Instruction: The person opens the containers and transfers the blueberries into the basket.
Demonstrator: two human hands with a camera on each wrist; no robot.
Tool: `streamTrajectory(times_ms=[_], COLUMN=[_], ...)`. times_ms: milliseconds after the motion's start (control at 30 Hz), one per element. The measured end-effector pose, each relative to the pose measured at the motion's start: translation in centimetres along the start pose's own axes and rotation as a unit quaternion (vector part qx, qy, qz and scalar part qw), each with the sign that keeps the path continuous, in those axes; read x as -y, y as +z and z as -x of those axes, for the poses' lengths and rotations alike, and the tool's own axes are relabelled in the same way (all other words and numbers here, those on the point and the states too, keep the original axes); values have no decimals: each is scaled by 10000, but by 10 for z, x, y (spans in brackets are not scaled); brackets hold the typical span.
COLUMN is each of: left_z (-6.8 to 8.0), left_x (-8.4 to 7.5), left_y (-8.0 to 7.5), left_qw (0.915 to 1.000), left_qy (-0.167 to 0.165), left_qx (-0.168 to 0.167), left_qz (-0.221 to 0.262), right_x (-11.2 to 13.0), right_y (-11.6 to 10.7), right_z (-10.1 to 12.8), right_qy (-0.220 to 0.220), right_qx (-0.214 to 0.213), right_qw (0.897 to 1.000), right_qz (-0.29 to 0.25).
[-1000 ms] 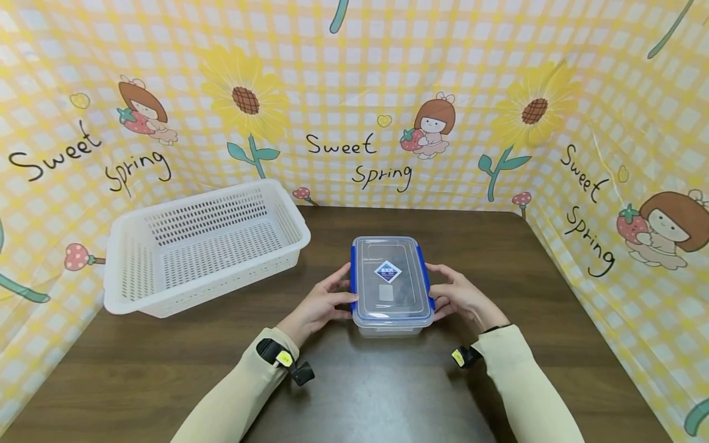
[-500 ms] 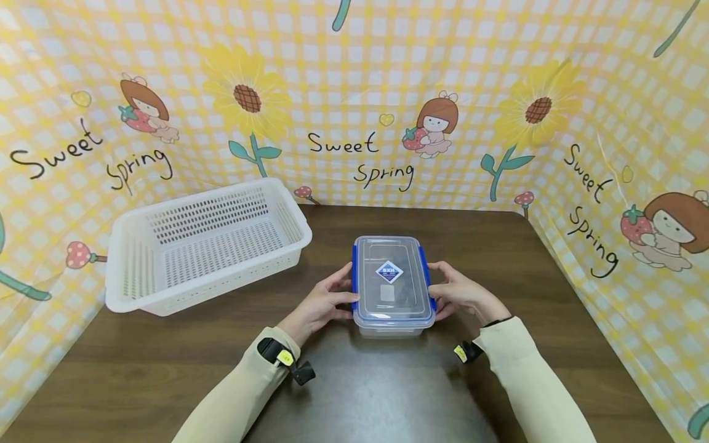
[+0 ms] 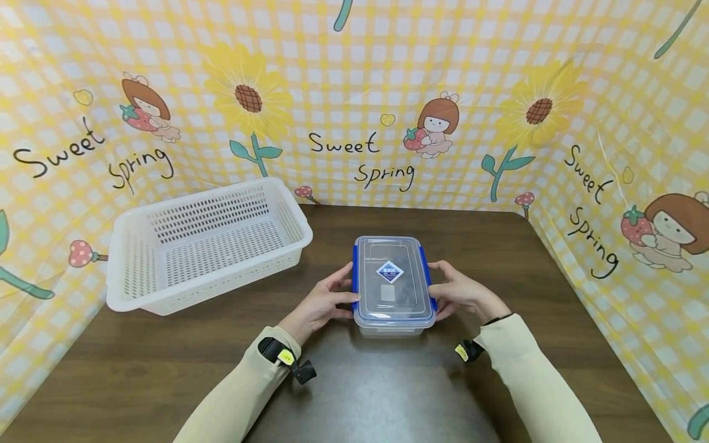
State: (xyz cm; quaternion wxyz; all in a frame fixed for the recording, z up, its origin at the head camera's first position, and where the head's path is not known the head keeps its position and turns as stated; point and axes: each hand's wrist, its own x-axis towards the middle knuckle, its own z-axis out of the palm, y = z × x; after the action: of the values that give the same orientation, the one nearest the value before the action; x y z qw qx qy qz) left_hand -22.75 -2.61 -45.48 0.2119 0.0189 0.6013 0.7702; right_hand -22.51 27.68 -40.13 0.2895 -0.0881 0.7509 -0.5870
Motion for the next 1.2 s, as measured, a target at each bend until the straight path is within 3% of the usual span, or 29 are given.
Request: streamTrajectory(times_ms=[200,367,500,600,700,767,967,1200], left_z=[1,1,2,2,2,2,2,3], left_x=[-1,-2,-1,-1,-1,-1,-1,-2], left_y=[0,0,0,0,1,1,2,0], left_qw=[9999,9998,9998,9998,9998,9999,9999,9999], left_qy=[-43,-46,-21,-33,-45,-39,-65,-118], left_qx=[-75,-60,-103,-113,-117,-120,-95,-97], left_qz=[-76,-173,-166,-158,-135,-113,2,11], right_x=[6,11,10,4,-5,-12,-34,-58], right_y=[11,19,20,15,5,-3,-19,-24], right_z=[-4,-5,-5,-5,-1,2,3,-1], right_qy=[85,234,277,206,94,52,-62,-248], right_qx=[-490,-1096,-1383,-1253,-930,-701,-166,351], right_qw=[9961,9803,9715,9829,9948,9973,9884,9768], right_qz=[735,1628,1904,1335,404,-208,-1509,-2096])
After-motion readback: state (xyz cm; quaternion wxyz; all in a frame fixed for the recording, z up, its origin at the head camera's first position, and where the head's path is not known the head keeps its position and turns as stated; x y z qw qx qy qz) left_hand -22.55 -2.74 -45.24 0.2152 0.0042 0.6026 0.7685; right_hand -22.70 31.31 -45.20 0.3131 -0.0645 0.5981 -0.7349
